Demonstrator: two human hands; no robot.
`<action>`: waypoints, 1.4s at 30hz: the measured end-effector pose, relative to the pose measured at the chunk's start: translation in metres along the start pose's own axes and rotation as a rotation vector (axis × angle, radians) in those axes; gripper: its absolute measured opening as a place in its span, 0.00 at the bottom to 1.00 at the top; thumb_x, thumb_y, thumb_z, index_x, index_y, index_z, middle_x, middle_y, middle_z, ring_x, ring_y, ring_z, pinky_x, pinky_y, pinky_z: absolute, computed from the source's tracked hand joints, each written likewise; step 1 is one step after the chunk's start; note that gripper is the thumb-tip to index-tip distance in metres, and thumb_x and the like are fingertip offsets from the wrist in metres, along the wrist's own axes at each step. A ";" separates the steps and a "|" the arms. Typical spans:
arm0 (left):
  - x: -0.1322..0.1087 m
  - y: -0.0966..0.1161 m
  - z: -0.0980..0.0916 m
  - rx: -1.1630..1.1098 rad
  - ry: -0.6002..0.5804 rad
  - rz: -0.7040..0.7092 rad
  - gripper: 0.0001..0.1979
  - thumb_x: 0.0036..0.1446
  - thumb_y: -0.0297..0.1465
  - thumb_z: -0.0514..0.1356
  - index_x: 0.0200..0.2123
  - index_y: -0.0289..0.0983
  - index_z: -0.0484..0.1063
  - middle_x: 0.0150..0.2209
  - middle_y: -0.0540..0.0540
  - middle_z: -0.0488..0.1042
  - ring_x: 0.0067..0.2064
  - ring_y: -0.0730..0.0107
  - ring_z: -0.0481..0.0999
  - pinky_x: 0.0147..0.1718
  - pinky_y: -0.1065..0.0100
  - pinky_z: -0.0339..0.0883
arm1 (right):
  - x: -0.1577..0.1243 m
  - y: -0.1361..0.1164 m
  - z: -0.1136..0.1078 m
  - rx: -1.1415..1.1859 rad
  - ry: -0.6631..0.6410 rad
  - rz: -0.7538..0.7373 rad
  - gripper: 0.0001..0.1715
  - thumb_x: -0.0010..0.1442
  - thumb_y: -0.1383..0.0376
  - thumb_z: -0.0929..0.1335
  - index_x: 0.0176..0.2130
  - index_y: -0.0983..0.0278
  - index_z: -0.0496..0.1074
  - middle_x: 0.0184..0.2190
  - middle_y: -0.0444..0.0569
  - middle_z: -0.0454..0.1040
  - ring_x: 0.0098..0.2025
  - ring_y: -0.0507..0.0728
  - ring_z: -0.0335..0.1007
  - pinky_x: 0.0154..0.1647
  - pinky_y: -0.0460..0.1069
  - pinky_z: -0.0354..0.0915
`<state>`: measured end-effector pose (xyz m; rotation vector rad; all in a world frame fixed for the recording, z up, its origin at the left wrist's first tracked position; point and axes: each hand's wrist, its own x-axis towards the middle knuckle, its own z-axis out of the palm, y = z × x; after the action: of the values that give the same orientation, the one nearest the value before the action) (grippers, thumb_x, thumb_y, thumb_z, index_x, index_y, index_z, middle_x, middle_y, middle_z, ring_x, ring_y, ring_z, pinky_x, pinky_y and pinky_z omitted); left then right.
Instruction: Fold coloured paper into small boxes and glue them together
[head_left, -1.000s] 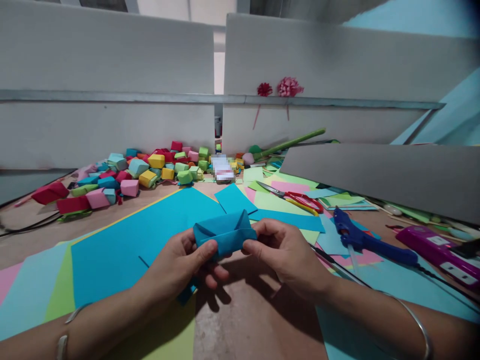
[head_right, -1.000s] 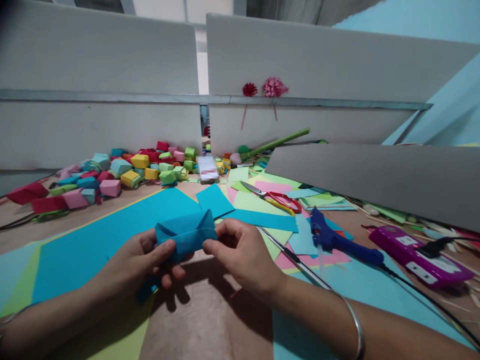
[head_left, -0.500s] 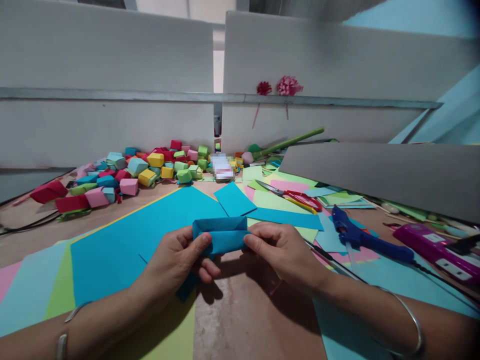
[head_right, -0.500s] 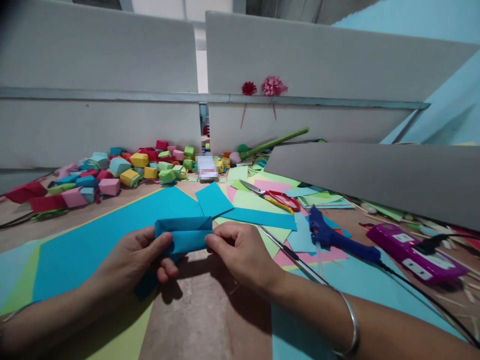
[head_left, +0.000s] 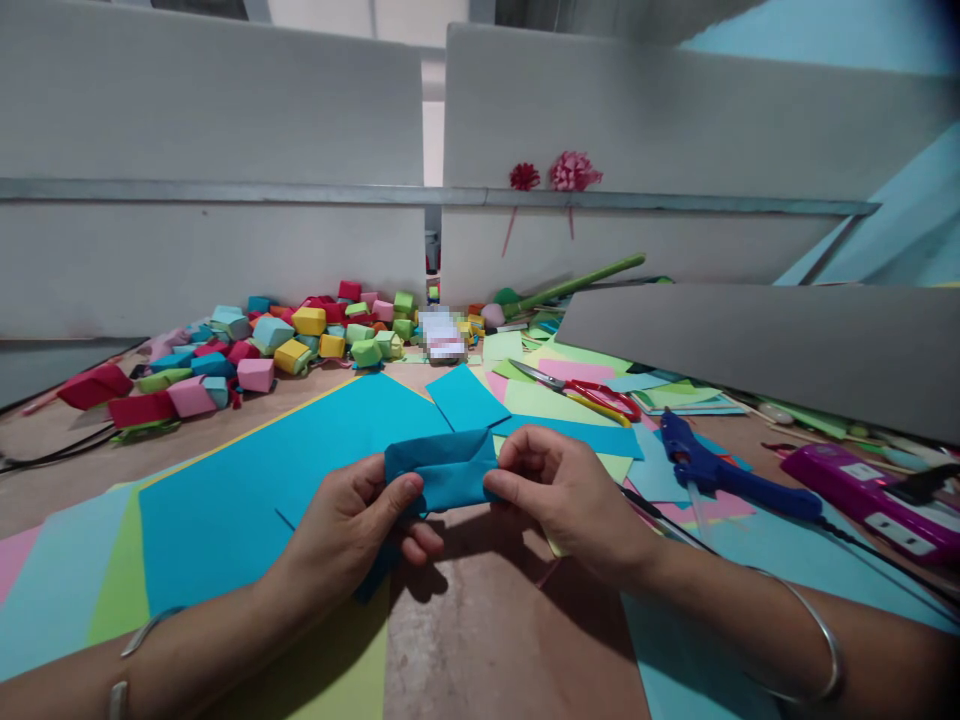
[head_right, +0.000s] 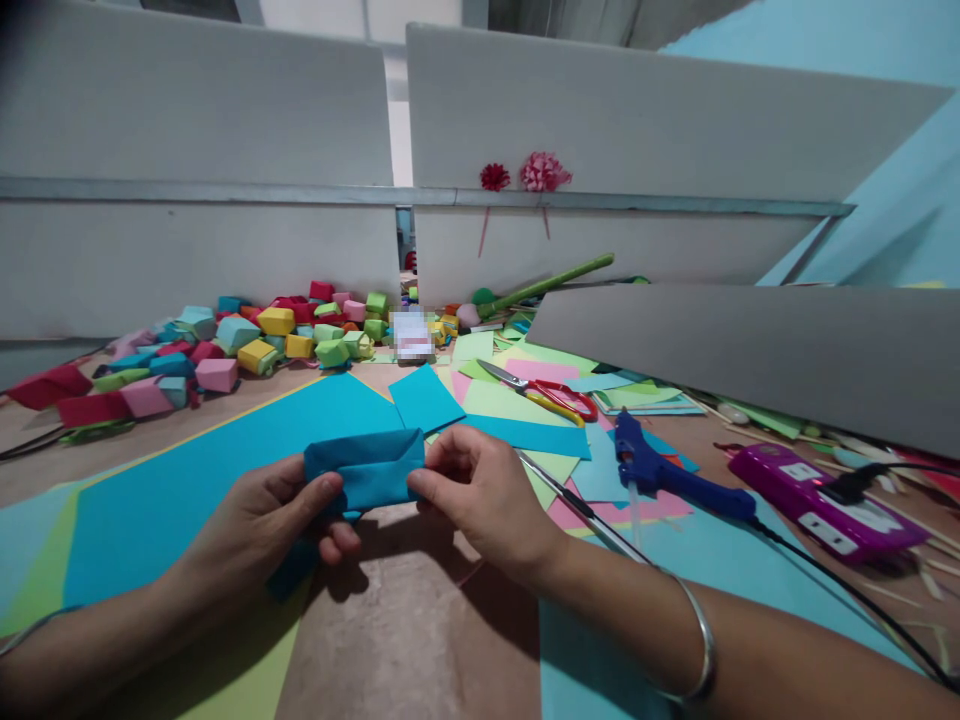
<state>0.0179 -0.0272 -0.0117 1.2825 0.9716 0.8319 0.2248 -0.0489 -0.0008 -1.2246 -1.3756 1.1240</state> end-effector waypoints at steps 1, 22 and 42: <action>0.000 0.000 0.000 -0.008 0.008 0.002 0.20 0.51 0.46 0.66 0.34 0.35 0.70 0.22 0.44 0.80 0.20 0.69 0.77 0.19 0.73 0.71 | 0.000 0.000 0.000 0.020 -0.004 0.012 0.12 0.52 0.63 0.73 0.28 0.63 0.65 0.23 0.40 0.69 0.25 0.49 0.68 0.25 0.44 0.64; -0.001 -0.007 0.003 -0.089 0.028 -0.051 0.21 0.51 0.47 0.66 0.36 0.34 0.71 0.26 0.43 0.80 0.24 0.65 0.78 0.23 0.62 0.76 | 0.000 0.001 0.000 0.045 0.093 0.028 0.13 0.49 0.63 0.74 0.31 0.63 0.67 0.24 0.40 0.69 0.24 0.49 0.66 0.23 0.45 0.65; 0.000 -0.002 0.001 -0.128 0.114 -0.065 0.21 0.46 0.45 0.70 0.34 0.34 0.76 0.29 0.41 0.81 0.25 0.67 0.78 0.24 0.67 0.75 | -0.002 0.001 0.000 -0.025 0.056 0.000 0.13 0.49 0.61 0.74 0.29 0.64 0.68 0.24 0.42 0.70 0.26 0.50 0.67 0.26 0.46 0.64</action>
<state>0.0186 -0.0276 -0.0132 1.0983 1.0287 0.9101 0.2248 -0.0506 -0.0019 -1.2648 -1.3514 1.0679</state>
